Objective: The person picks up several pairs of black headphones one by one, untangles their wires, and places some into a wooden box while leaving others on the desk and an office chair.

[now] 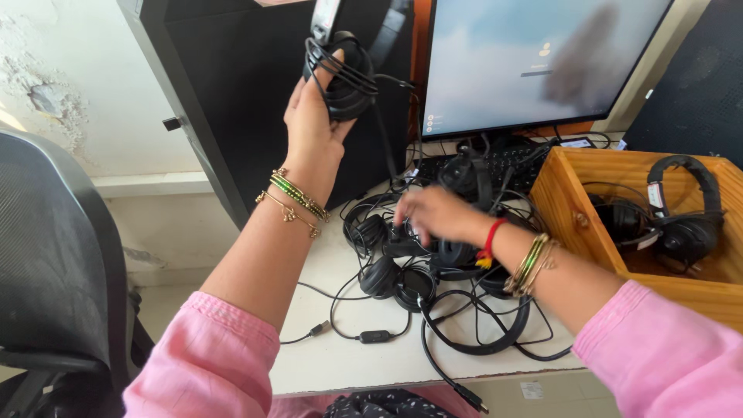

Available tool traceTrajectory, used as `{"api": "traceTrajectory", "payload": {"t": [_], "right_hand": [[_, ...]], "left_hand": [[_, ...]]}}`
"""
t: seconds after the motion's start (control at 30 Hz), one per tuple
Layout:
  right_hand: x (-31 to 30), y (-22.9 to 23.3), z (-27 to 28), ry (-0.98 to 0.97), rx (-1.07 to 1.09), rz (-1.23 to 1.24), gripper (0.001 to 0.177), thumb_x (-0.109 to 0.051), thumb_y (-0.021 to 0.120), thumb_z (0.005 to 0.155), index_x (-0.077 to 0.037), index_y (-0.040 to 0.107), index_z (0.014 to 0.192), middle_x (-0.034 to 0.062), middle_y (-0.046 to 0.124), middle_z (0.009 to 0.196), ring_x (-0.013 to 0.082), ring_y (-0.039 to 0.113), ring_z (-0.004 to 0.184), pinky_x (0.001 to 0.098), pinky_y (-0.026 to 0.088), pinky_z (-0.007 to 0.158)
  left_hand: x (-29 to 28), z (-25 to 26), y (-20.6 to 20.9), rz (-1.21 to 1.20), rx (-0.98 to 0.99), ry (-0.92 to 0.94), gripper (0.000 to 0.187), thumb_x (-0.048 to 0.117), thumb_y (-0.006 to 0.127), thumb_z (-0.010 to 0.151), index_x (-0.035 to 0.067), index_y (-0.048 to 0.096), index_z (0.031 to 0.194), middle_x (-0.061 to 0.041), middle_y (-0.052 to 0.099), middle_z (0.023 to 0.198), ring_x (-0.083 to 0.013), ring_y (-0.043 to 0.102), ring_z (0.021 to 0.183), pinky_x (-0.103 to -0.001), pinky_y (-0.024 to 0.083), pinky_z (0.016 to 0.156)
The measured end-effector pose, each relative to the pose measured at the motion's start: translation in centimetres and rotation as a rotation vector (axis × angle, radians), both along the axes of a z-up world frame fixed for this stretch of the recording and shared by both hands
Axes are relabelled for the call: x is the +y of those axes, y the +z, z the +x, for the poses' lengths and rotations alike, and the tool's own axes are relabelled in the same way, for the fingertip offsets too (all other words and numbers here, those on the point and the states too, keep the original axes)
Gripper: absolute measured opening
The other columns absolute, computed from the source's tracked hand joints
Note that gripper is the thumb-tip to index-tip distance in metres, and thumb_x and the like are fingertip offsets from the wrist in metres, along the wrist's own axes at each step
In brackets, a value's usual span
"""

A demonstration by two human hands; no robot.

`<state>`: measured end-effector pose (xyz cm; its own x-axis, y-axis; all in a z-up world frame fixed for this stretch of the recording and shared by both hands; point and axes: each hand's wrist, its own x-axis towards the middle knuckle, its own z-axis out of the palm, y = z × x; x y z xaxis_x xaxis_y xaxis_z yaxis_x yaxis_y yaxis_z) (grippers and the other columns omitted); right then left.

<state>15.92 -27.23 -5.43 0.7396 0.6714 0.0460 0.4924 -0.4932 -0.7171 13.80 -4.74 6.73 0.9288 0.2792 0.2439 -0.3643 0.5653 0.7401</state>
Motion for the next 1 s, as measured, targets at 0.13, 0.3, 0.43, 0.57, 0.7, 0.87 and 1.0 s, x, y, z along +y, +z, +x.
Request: {"api": "traceTrajectory", "payload": {"t": [0.13, 0.3, 0.43, 0.57, 0.7, 0.87, 1.0], "right_hand": [[-1.1, -1.4, 1.5, -0.005, 0.030, -0.155, 0.030, -0.023, 0.046, 0.104, -0.007, 0.069, 0.094, 0.0036, 0.064, 0.060, 0.0135, 0.065, 0.056, 0.0323, 0.055, 0.064], [-4.5, 2.6, 2.1, -0.066, 0.079, -0.020, 0.039, -0.026, 0.051, 0.115, 0.004, 0.070, 0.097, 0.0175, 0.043, 0.061, 0.0243, 0.040, 0.054, 0.0465, 0.034, 0.056], [-1.7, 7.5, -5.4, 0.191, -0.583, -0.005, 0.023, -0.022, 0.058, 0.100, -0.007, 0.070, 0.088, 0.0061, 0.077, 0.080, 0.0213, 0.073, 0.068, 0.0350, 0.057, 0.064], [-1.8, 13.5, -9.6, -0.064, -0.896, 0.073, 0.014, -0.023, 0.071, 0.094, -0.011, 0.078, 0.090, 0.0097, 0.073, 0.074, 0.0228, 0.067, 0.059, 0.0345, 0.053, 0.058], [-4.5, 16.6, -8.2, -0.274, -0.954, 0.095, 0.008, -0.018, 0.080, 0.094, -0.010, 0.081, 0.097, 0.0098, 0.068, 0.067, 0.0184, 0.057, 0.052, 0.0323, 0.044, 0.052], [-6.8, 15.0, -3.4, -0.050, -0.640, 0.379, 0.003, -0.009, 0.078, 0.095, -0.006, 0.078, 0.094, 0.0026, 0.077, 0.089, 0.0047, 0.070, 0.078, 0.0209, 0.057, 0.073], [-5.3, 10.5, -0.2, 0.035, -0.250, 0.478, 0.007, -0.008, 0.077, 0.092, -0.004, 0.078, 0.097, 0.0022, 0.076, 0.086, 0.0071, 0.068, 0.077, 0.0231, 0.057, 0.074]], "left_hand": [[0.3, 0.2, 0.3, -0.027, -0.067, 0.070, 0.036, 0.027, 0.086, 0.076, 0.012, 0.072, 0.106, -0.002, 0.073, 0.090, -0.0144, 0.075, 0.080, -0.033, 0.065, 0.075], [1.3, 1.3, 0.9, 0.014, -0.250, 0.278, 0.040, 0.014, 0.087, 0.076, 0.007, 0.071, 0.113, -0.004, 0.073, 0.097, -0.0159, 0.073, 0.088, -0.034, 0.060, 0.080], [0.9, 1.7, 0.5, 0.348, -0.289, 0.711, 0.050, 0.010, 0.083, 0.072, 0.011, 0.073, 0.121, -0.003, 0.075, 0.108, -0.0179, 0.075, 0.100, -0.032, 0.058, 0.093], [0.5, -0.5, -0.3, 0.847, -0.259, 1.038, 0.062, 0.012, 0.087, 0.060, 0.020, 0.073, 0.120, -0.009, 0.069, 0.115, -0.0283, 0.071, 0.102, -0.037, 0.057, 0.090], [1.2, -3.2, -1.2, 1.232, -0.371, 0.786, 0.064, 0.018, 0.092, 0.056, 0.022, 0.074, 0.117, -0.011, 0.070, 0.115, -0.0314, 0.071, 0.103, -0.039, 0.056, 0.091], [2.1, -5.1, -2.4, 1.275, -0.592, -0.137, 0.069, 0.016, 0.092, 0.061, 0.012, 0.073, 0.127, -0.007, 0.074, 0.124, -0.0221, 0.075, 0.114, -0.036, 0.057, 0.110], [1.8, -5.9, -4.0, 0.820, -0.553, -0.631, 0.077, 0.015, 0.096, 0.064, 0.003, 0.066, 0.134, -0.008, 0.071, 0.127, -0.0194, 0.070, 0.116, -0.037, 0.056, 0.108]]}}
